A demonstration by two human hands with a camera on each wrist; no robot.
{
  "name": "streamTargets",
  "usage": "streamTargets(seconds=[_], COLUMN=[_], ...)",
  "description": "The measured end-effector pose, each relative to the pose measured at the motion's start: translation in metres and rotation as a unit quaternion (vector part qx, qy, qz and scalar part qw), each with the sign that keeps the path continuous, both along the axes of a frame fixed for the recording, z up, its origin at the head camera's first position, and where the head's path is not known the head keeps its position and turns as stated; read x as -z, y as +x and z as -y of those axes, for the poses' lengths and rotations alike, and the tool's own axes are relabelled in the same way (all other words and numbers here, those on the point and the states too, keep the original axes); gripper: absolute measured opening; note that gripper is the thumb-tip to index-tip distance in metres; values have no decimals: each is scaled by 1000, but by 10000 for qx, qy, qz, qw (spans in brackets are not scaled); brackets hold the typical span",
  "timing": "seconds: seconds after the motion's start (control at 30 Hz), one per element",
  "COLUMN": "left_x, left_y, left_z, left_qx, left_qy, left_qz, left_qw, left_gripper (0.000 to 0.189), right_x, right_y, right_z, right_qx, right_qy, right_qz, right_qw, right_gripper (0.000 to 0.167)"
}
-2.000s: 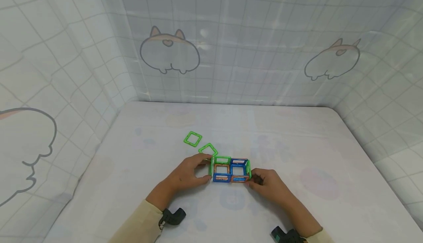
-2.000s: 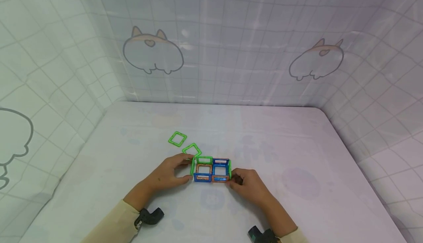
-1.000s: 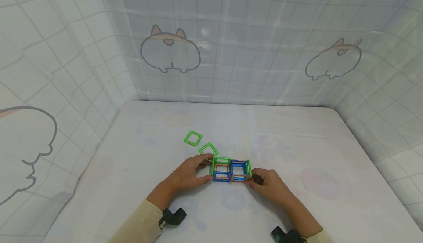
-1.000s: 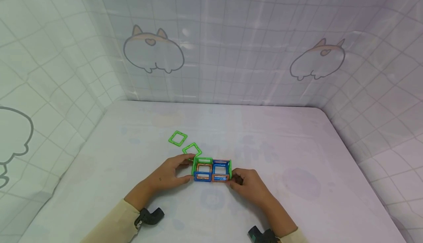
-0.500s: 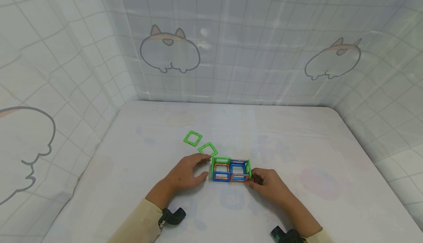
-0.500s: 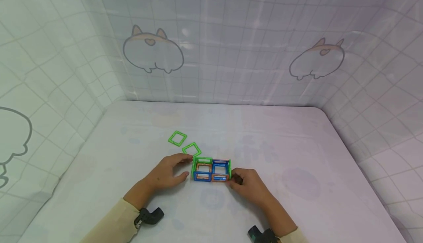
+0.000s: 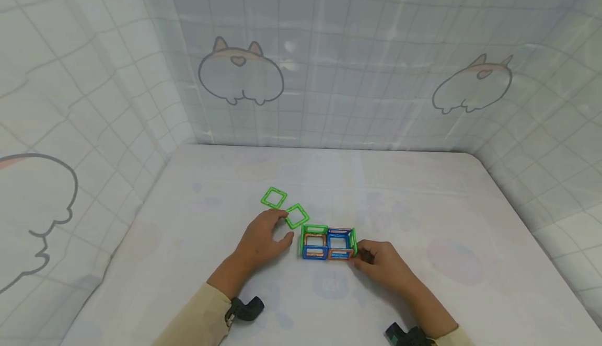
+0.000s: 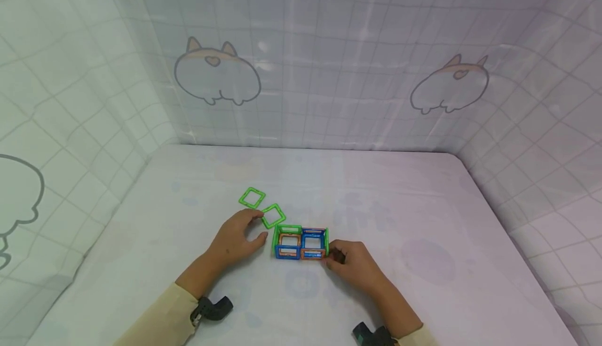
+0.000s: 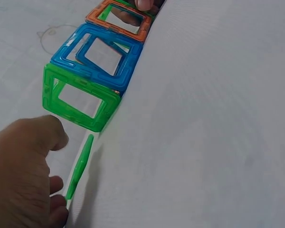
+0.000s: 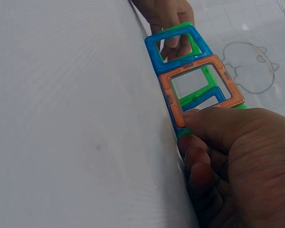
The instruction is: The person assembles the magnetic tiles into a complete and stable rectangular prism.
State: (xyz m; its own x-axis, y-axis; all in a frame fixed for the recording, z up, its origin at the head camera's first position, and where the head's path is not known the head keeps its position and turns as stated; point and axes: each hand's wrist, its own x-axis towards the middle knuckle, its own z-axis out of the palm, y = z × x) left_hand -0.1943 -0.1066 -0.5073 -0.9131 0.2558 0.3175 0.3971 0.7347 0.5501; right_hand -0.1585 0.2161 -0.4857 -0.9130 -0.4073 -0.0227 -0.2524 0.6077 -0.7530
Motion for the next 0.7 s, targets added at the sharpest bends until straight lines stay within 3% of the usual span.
streamTargets(seconds=[0.3,0.7], left_x=[-2,-1], left_y=[-3,-8], left_z=[-6,-16], left_qx=[-505,-809], left_qy=[-254,-889], left_qz=[737,804], left_qw=[9957,9895], left_gripper=[58,72], right_x=[1,0], right_y=[-1,-1], right_z=[0,2], right_qx=[13,32], right_qy=[4,63], right_qz=[-3,24], right_qw=[10000,10000], right_gripper=[11,12])
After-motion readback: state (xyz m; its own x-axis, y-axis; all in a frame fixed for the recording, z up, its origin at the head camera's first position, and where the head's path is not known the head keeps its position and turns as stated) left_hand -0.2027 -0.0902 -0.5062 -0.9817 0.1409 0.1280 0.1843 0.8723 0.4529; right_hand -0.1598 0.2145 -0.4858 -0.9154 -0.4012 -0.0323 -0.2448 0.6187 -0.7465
